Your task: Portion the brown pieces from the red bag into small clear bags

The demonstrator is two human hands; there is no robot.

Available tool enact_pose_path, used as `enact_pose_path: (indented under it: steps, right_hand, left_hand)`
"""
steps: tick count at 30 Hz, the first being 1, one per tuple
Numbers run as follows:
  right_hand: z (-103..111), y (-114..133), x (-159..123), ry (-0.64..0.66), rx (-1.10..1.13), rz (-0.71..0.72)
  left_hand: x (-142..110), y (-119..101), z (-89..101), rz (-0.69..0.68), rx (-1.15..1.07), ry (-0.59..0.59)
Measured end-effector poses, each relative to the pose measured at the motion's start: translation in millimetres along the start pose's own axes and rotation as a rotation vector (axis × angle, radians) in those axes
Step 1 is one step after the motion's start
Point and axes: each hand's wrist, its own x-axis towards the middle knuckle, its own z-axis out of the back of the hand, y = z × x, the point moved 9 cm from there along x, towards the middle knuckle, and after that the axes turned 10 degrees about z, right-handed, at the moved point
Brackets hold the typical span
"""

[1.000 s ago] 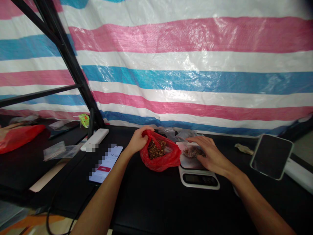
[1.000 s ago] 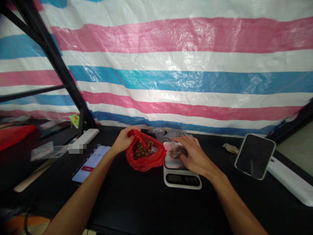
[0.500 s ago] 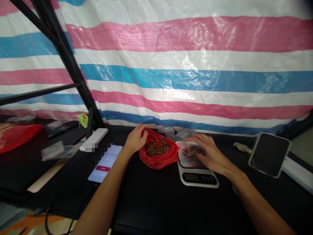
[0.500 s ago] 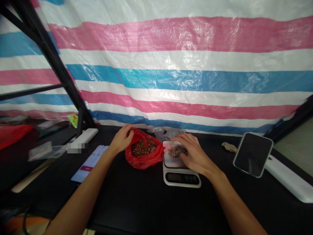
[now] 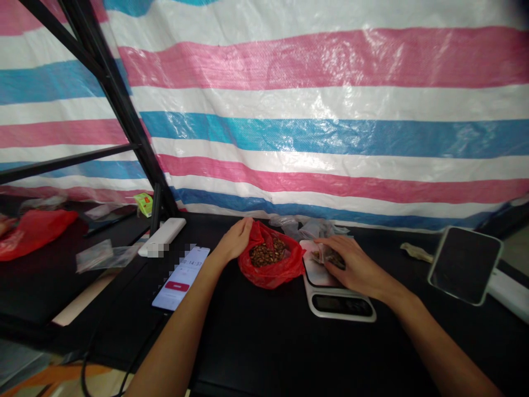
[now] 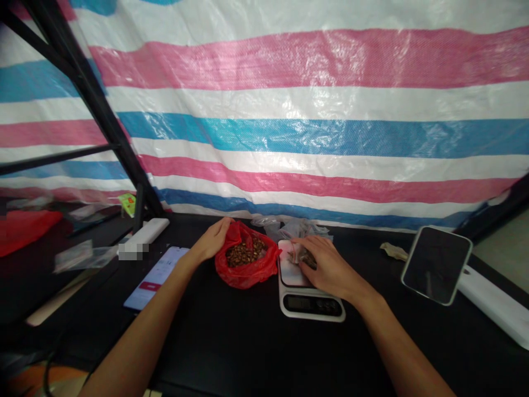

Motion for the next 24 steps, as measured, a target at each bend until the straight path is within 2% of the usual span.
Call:
enact_pose_path:
  steps: [2, 7, 10, 16, 24]
  right_hand:
    - [2, -1, 1, -0.04, 0.042, -0.017]
    - [12, 14, 15, -0.163, 0.111, -0.016]
    - [2, 33, 39, -0.098, 0.085, 0.044]
    - [-33, 61, 85, 0.081, -0.058, 0.149]
    - [-53, 79, 99, 0.229, -0.217, 0.205]
  left_hand:
    - [1, 3, -5.9, 0.012, -0.042, 0.042]
    - [3, 6, -6.3, 0.016, -0.187, -0.006]
    - [4, 8, -13.2, 0.013, -0.229, -0.001]
    - [8, 14, -21.0, 0.004, -0.188, -0.032]
    - [10, 20, -10.1, 0.016, -0.247, -0.134]
